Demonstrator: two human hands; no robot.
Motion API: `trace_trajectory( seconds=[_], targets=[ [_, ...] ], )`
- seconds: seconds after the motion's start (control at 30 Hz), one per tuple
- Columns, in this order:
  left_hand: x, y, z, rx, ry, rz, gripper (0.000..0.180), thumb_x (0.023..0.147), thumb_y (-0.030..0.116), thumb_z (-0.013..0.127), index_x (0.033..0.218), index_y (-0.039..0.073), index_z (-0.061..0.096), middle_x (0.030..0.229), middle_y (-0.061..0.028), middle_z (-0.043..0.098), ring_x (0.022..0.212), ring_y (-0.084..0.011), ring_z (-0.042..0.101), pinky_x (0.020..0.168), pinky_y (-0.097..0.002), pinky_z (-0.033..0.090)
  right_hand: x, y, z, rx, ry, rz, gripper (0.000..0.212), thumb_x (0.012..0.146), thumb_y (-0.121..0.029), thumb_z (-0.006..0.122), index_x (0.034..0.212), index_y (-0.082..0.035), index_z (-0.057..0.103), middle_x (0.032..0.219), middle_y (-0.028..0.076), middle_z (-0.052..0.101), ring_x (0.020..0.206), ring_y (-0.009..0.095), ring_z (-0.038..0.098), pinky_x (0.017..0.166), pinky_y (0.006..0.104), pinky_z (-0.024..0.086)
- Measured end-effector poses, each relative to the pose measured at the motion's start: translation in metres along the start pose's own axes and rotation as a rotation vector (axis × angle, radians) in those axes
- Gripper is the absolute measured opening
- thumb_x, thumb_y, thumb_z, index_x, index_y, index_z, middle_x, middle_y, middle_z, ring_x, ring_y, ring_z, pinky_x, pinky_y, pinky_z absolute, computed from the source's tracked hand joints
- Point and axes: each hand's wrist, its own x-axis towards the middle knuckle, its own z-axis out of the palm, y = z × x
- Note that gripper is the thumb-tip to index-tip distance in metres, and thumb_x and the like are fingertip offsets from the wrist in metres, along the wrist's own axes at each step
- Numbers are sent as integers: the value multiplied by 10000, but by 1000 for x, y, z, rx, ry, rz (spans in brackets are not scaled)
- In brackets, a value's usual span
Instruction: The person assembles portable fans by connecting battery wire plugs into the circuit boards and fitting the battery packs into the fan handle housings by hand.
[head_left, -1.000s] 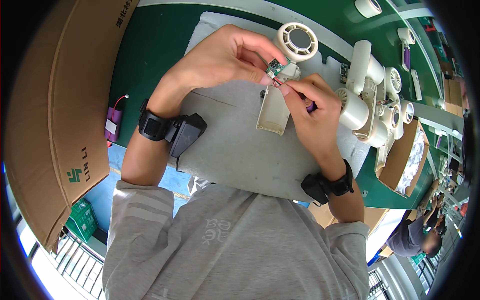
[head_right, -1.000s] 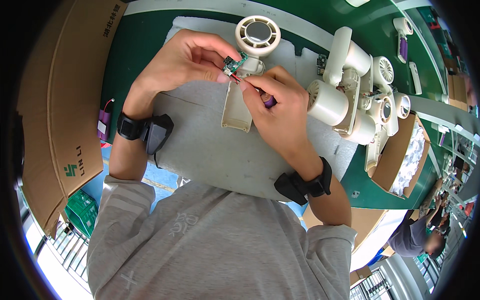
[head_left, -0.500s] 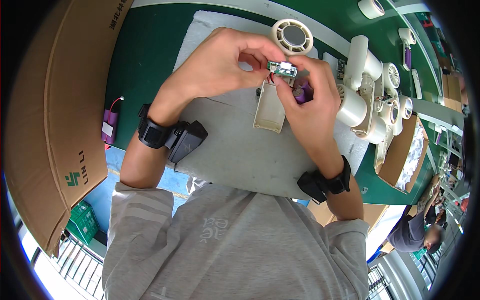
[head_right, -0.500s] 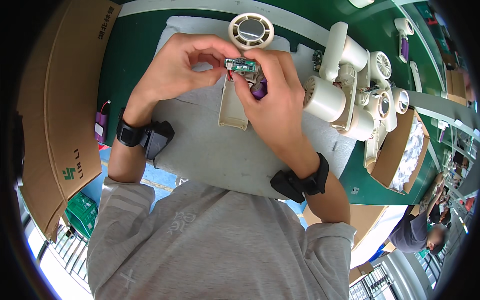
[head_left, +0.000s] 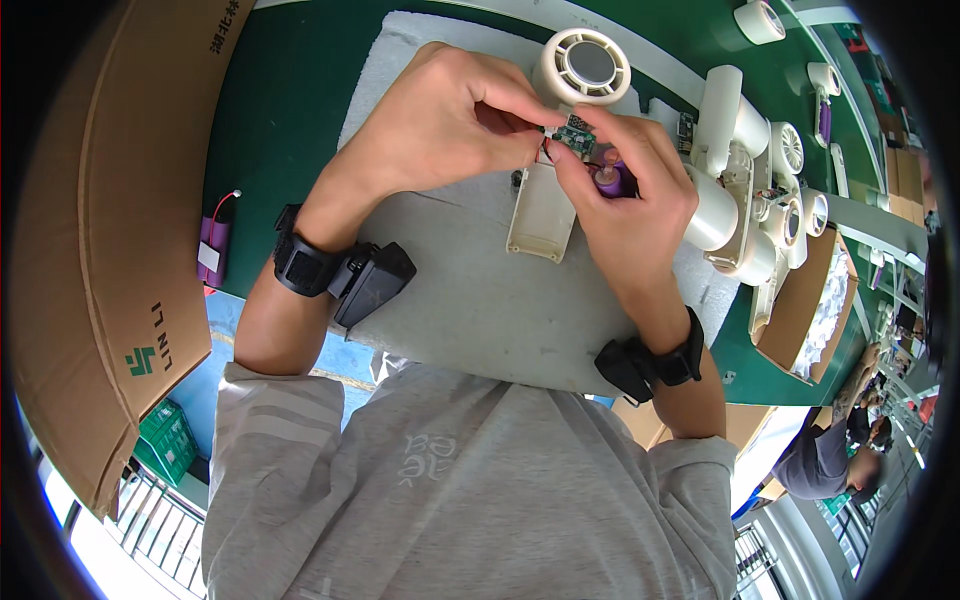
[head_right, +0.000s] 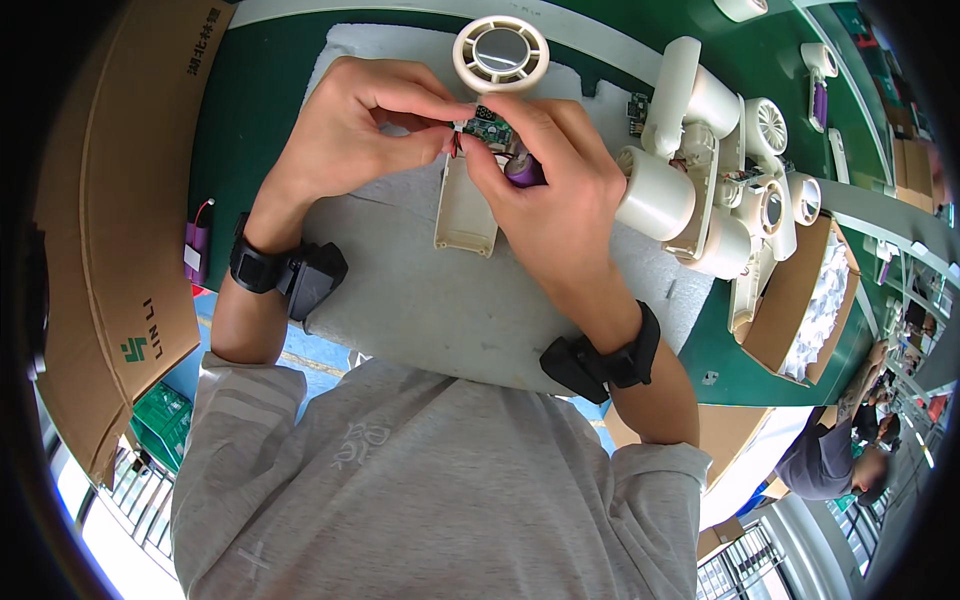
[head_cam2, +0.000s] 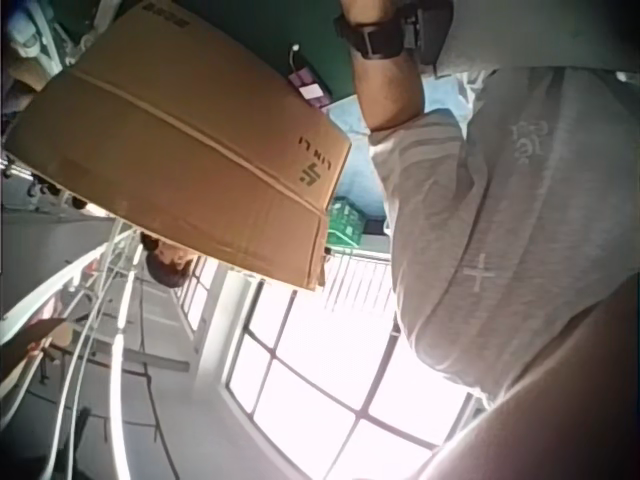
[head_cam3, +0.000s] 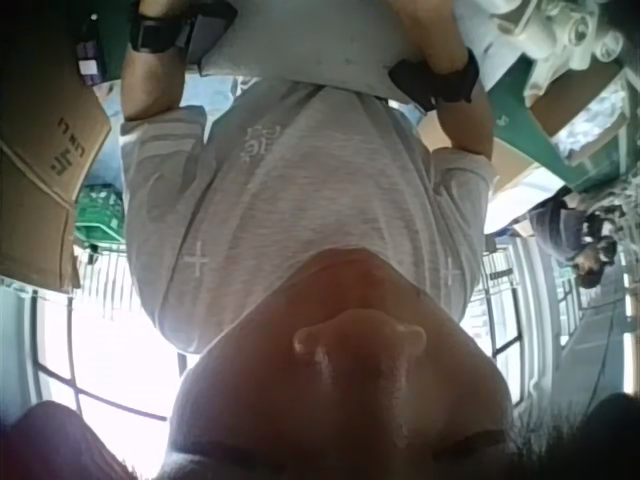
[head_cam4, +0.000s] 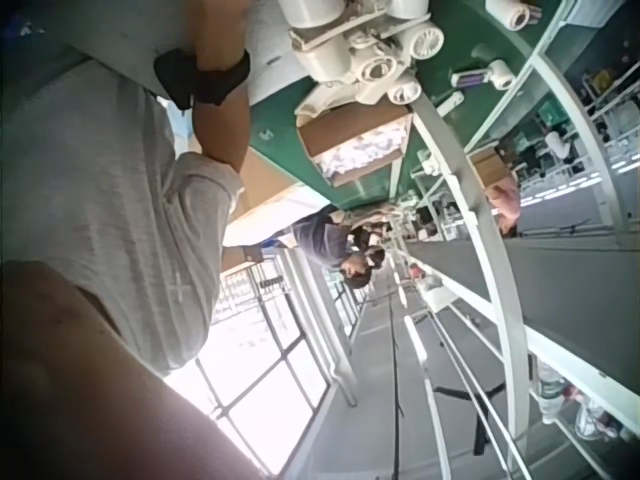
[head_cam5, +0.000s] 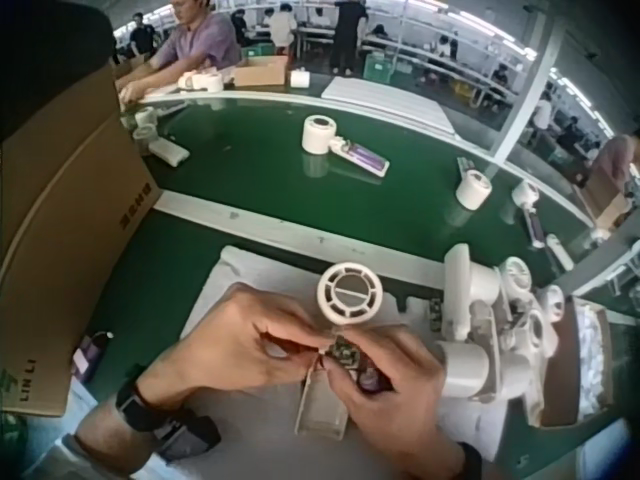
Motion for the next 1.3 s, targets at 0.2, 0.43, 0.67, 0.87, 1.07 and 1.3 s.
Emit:
trace_trajectory(
  seconds=[0.2, 0.43, 0.67, 0.87, 1.07, 1.3],
  targets=[
    [-1, -3, 3, 5, 22, 13, 200, 699, 18, 729, 898, 15, 749, 759, -84, 684, 669, -158, 655, 619, -260, 512, -1, 2, -2, -31, -4, -12, 372, 660, -25, 831, 1018, -44, 734, 873, 57, 657, 663, 108, 580, 581, 230, 474],
    [-1, -1, 4, 38, 25, -15, 189, 703, 39, 743, 890, 16, 750, 758, -82, 683, 666, -155, 650, 614, -263, 507, -1, 2, 0, -61, 1, -29, 345, 673, -25, 820, 1008, -46, 740, 865, 52, 655, 645, 91, 564, 566, 220, 462],
    [0, -6, -3, -125, -91, -75, 230, 707, -1, 729, 936, 17, 732, 783, -69, 673, 714, -136, 655, 667, -260, 521, -3, -13, -9, -7, -91, 159, 287, 720, -23, 790, 1000, -44, 731, 876, 46, 648, 668, 96, 577, 585, 226, 464],
    [-1, -8, -2, -221, -159, -158, 304, 733, -48, 649, 1028, 19, 676, 799, -64, 660, 755, -123, 657, 717, -251, 520, -7, -13, -10, -58, -109, 103, 252, 738, -5, 769, 984, -35, 723, 856, 49, 635, 666, 112, 584, 590, 233, 465],
    [0, -10, -2, -218, -204, -168, 342, 749, -71, 550, 1066, 12, 649, 856, -69, 660, 770, -110, 650, 728, -250, 514, -5, -13, -8, -88, -94, 73, 246, 735, -7, 771, 974, -44, 726, 815, 52, 622, 648, 124, 585, 583, 239, 465],
    [3, -9, -2, -260, -208, -176, 306, 773, -67, 575, 1062, 9, 644, 905, -72, 662, 790, -117, 642, 741, -260, 513, -3, -13, -9, -164, -77, 33, 222, 738, -35, 778, 955, -59, 739, 805, 53, 622, 643, 139, 590, 580, 256, 474]
  ],
)
